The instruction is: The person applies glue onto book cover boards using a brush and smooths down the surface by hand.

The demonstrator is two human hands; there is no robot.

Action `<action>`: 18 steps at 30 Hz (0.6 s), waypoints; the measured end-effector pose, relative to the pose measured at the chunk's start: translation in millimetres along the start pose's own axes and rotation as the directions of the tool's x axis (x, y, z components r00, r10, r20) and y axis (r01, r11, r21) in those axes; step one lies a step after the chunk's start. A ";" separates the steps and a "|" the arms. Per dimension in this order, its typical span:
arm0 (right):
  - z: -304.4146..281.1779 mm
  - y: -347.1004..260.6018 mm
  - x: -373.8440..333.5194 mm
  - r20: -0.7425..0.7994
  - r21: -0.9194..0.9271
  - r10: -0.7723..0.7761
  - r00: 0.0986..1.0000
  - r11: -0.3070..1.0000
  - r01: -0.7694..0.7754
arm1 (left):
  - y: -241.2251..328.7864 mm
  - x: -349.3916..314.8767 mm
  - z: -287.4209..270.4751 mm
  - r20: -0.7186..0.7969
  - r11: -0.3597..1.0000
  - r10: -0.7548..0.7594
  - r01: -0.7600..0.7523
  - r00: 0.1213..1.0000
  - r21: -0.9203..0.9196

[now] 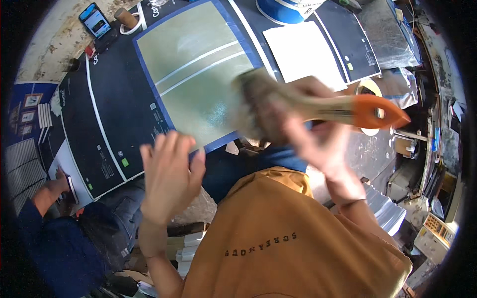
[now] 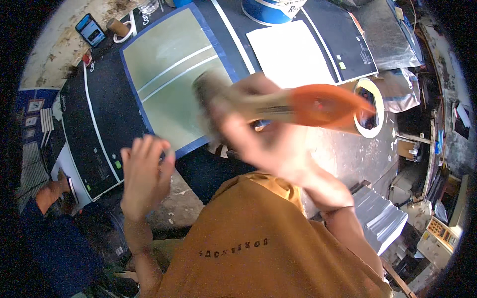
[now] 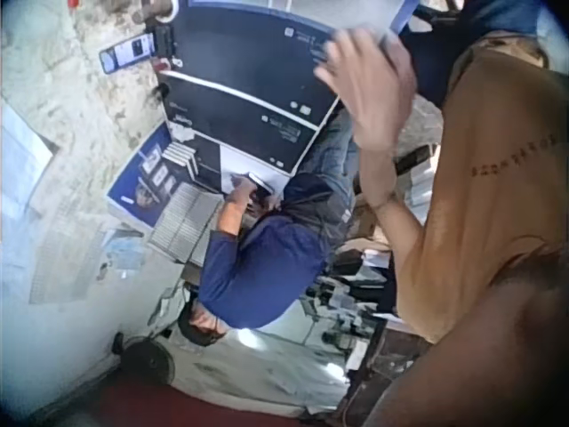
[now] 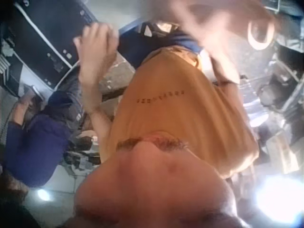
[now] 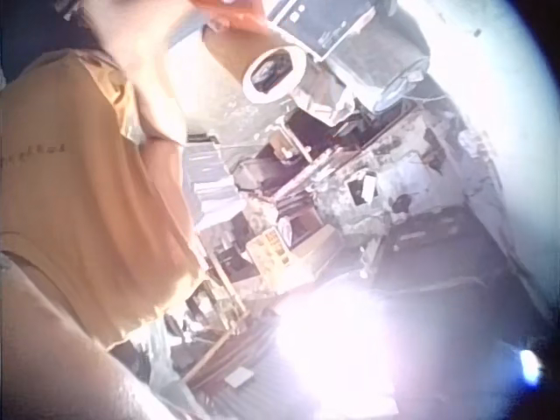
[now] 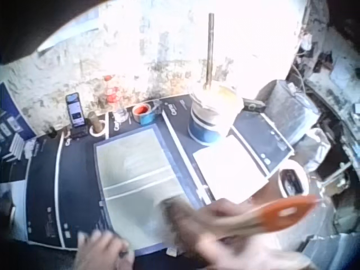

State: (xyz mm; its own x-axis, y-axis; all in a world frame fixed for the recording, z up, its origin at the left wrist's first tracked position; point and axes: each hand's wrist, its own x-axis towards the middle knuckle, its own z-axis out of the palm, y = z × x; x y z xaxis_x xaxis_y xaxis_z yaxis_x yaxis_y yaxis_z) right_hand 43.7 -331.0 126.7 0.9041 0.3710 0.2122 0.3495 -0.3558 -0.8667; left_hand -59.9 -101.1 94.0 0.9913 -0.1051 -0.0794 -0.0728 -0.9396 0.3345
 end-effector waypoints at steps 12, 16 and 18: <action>-20.2 11.6 38.9 -0.316 -0.188 -0.033 0.948 0.982 -0.028 | -6.4 -16.5 2.6 0.021 0.998 -0.019 0.021 1.000 -0.058; 20.6 45.1 81.7 0.291 -0.184 -0.192 0.937 0.950 0.252 | -8.2 -15.0 -1.4 0.082 0.994 -0.056 0.063 0.995 -0.089; 4.0 65.3 121.9 0.216 -0.292 -0.177 0.960 0.927 0.236 | -9.3 -18.3 2.6 0.054 0.988 -0.084 0.090 0.995 -0.122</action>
State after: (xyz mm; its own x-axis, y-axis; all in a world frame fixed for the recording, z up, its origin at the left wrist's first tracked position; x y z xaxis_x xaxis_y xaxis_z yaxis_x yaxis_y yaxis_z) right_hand 175.7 -305.5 94.2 0.7532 0.6043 0.2599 0.6094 -0.4922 -0.6216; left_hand -77.6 -91.4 89.9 0.9866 -0.0427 -0.1575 0.0311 -0.8982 0.4384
